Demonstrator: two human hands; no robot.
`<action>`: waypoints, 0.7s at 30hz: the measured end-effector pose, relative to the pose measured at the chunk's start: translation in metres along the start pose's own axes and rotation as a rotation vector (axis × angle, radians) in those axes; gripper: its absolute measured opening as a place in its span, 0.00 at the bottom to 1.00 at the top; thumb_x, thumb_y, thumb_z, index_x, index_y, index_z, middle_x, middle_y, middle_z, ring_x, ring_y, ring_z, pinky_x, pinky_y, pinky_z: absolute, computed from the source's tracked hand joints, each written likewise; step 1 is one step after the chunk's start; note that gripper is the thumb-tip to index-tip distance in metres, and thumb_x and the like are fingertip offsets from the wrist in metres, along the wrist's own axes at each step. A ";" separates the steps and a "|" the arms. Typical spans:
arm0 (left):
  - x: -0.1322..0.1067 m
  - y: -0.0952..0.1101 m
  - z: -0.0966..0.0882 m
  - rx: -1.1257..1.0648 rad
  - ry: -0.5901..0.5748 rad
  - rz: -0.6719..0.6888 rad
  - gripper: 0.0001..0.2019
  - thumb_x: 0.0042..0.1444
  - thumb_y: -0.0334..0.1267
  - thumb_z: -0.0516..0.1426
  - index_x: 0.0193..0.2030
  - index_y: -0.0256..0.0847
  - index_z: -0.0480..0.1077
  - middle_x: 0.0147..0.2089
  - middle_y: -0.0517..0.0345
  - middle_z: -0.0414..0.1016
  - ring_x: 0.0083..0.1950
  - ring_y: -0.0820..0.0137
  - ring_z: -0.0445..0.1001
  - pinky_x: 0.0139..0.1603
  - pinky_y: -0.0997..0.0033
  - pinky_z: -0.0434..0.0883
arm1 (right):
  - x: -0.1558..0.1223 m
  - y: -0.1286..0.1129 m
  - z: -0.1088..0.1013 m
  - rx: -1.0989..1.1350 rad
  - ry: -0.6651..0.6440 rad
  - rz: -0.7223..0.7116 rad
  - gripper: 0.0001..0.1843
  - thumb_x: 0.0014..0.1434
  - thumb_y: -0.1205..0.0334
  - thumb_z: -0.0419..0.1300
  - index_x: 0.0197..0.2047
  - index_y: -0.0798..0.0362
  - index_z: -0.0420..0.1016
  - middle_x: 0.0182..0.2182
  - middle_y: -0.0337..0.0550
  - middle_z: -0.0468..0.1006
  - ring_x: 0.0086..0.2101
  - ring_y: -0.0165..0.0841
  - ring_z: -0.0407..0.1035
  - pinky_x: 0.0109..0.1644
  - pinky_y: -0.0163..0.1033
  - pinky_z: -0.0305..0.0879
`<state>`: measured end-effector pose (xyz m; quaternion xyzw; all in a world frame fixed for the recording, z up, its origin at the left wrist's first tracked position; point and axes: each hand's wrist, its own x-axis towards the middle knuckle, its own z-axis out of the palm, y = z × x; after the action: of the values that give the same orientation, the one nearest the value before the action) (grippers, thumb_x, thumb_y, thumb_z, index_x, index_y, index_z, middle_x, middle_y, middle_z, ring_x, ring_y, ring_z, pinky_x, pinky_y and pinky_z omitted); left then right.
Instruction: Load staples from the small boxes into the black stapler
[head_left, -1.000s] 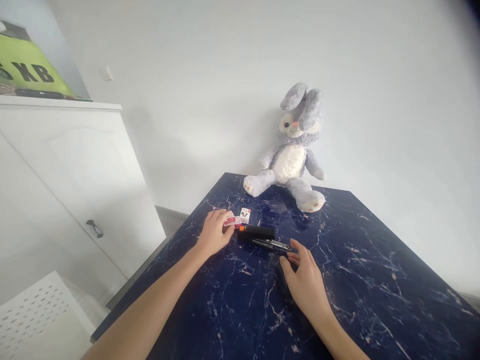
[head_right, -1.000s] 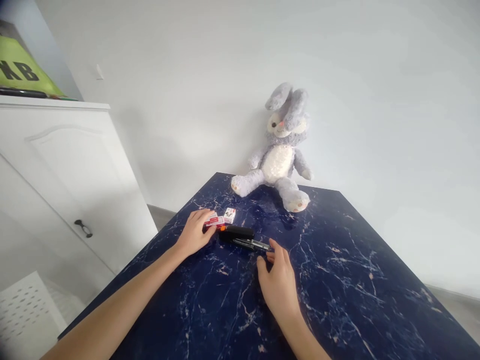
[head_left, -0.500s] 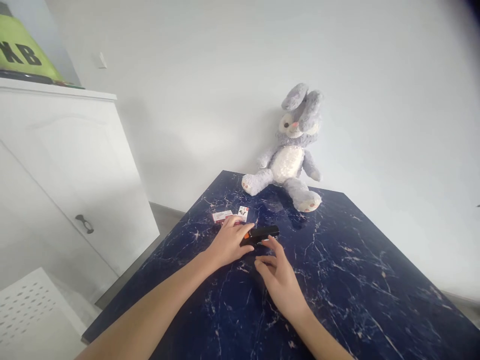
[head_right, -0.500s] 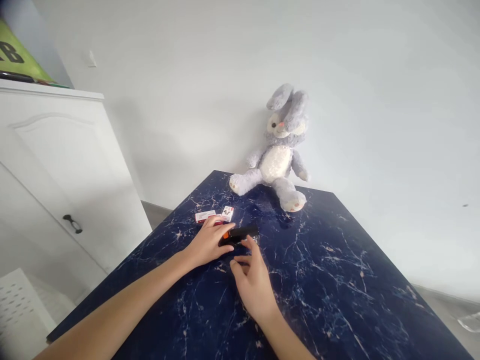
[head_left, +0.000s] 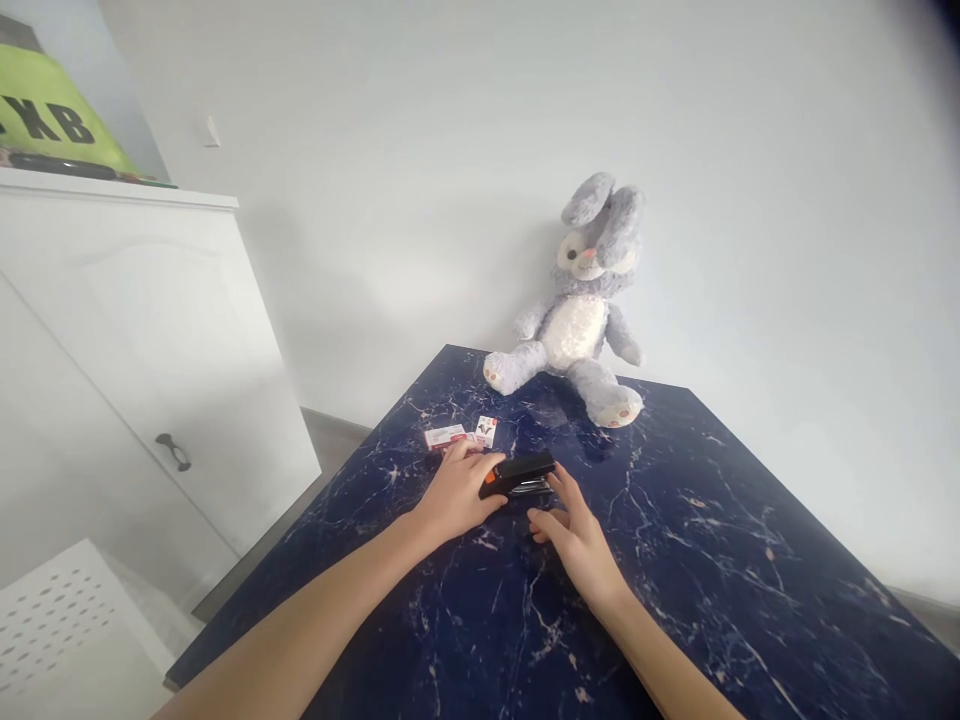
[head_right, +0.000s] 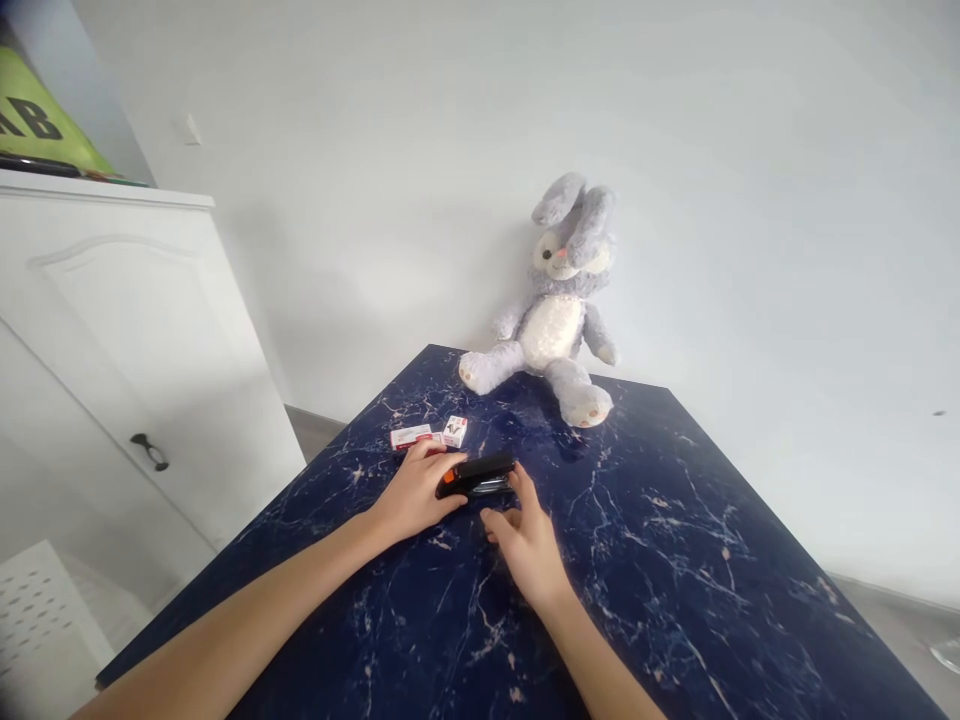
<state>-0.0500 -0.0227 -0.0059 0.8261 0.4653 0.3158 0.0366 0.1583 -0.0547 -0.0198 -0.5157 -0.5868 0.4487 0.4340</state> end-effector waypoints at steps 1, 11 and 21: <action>0.000 0.001 0.000 0.009 0.012 0.000 0.30 0.51 0.41 0.68 0.60 0.48 0.66 0.50 0.52 0.77 0.60 0.52 0.64 0.59 0.50 0.65 | -0.001 -0.001 0.000 0.003 -0.011 -0.002 0.44 0.58 0.51 0.61 0.73 0.41 0.44 0.69 0.50 0.55 0.34 0.32 0.76 0.41 0.42 0.74; 0.000 -0.038 -0.030 0.129 0.233 -0.181 0.15 0.62 0.41 0.56 0.55 0.47 0.72 0.53 0.51 0.75 0.60 0.53 0.65 0.62 0.47 0.61 | -0.002 0.002 -0.006 -0.096 0.015 -0.026 0.32 0.61 0.49 0.56 0.67 0.46 0.57 0.59 0.49 0.70 0.43 0.37 0.76 0.49 0.43 0.71; -0.003 -0.070 -0.036 0.067 0.171 -0.230 0.16 0.58 0.39 0.59 0.54 0.48 0.74 0.48 0.55 0.80 0.50 0.59 0.73 0.50 0.60 0.70 | -0.005 -0.004 -0.003 -0.197 -0.100 -0.112 0.19 0.63 0.54 0.55 0.56 0.46 0.71 0.50 0.43 0.77 0.41 0.36 0.75 0.47 0.41 0.72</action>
<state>-0.1232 0.0060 -0.0027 0.7381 0.5687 0.3631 0.0054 0.1610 -0.0598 -0.0150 -0.4992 -0.6769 0.3890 0.3759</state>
